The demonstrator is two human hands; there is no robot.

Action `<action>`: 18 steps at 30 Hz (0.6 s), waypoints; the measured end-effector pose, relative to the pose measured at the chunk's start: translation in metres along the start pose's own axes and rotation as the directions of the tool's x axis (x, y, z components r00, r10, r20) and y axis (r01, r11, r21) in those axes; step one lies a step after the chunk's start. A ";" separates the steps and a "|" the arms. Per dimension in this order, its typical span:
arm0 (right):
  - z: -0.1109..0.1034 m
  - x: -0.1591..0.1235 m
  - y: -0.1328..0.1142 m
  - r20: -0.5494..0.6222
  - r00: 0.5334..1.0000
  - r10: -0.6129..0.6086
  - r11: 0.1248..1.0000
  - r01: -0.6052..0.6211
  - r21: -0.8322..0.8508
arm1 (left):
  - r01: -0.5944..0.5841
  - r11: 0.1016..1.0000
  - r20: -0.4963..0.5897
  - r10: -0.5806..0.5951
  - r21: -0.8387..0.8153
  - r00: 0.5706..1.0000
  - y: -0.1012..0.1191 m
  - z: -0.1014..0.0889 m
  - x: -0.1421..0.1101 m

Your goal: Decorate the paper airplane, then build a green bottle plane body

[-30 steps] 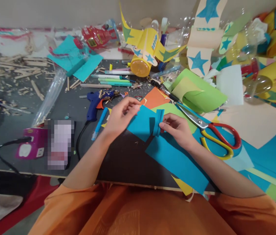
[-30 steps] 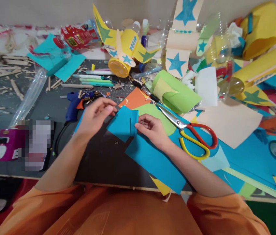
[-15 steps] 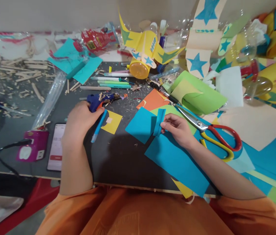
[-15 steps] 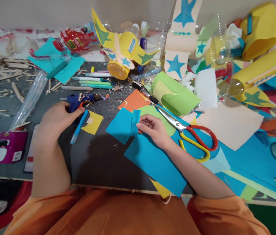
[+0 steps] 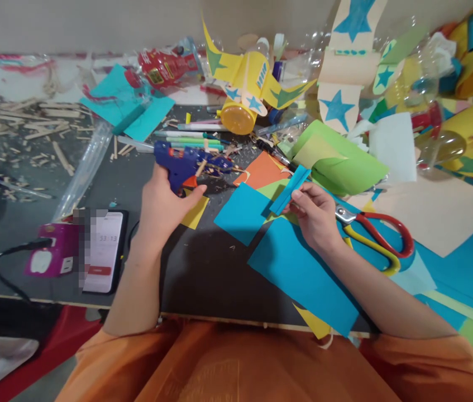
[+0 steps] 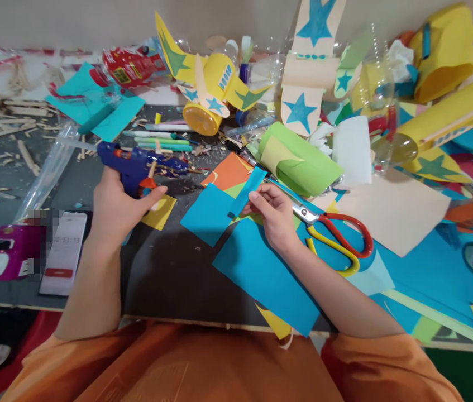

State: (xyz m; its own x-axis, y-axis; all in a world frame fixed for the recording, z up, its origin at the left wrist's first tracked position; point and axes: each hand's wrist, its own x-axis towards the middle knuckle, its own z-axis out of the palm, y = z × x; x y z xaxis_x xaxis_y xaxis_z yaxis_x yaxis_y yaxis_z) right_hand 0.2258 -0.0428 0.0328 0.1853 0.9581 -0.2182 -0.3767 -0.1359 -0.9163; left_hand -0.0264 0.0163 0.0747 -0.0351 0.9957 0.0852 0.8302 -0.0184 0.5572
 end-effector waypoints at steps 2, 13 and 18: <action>-0.001 0.001 0.002 -0.006 1.000 -0.004 1.000 0.004 0.018 | -0.052 0.999 0.031 0.052 0.003 0.998 0.004 0.006 -0.006; -0.002 0.006 0.001 -0.030 0.999 0.035 0.999 -0.035 0.005 | -0.138 0.987 0.112 0.128 0.086 0.985 0.007 0.023 -0.018; -0.003 0.007 0.001 -0.012 1.000 0.023 0.999 -0.024 -0.032 | -0.208 0.969 0.087 0.198 0.132 0.976 0.006 0.024 -0.018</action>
State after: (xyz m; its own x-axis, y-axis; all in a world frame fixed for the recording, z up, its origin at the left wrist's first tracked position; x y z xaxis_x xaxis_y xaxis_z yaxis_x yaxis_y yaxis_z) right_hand 0.2294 -0.0367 0.0293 0.1875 0.9516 -0.2437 -0.3520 -0.1665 -0.9211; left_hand -0.0077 0.0000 0.0567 0.1786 0.9764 0.1217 0.8855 -0.2134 0.4127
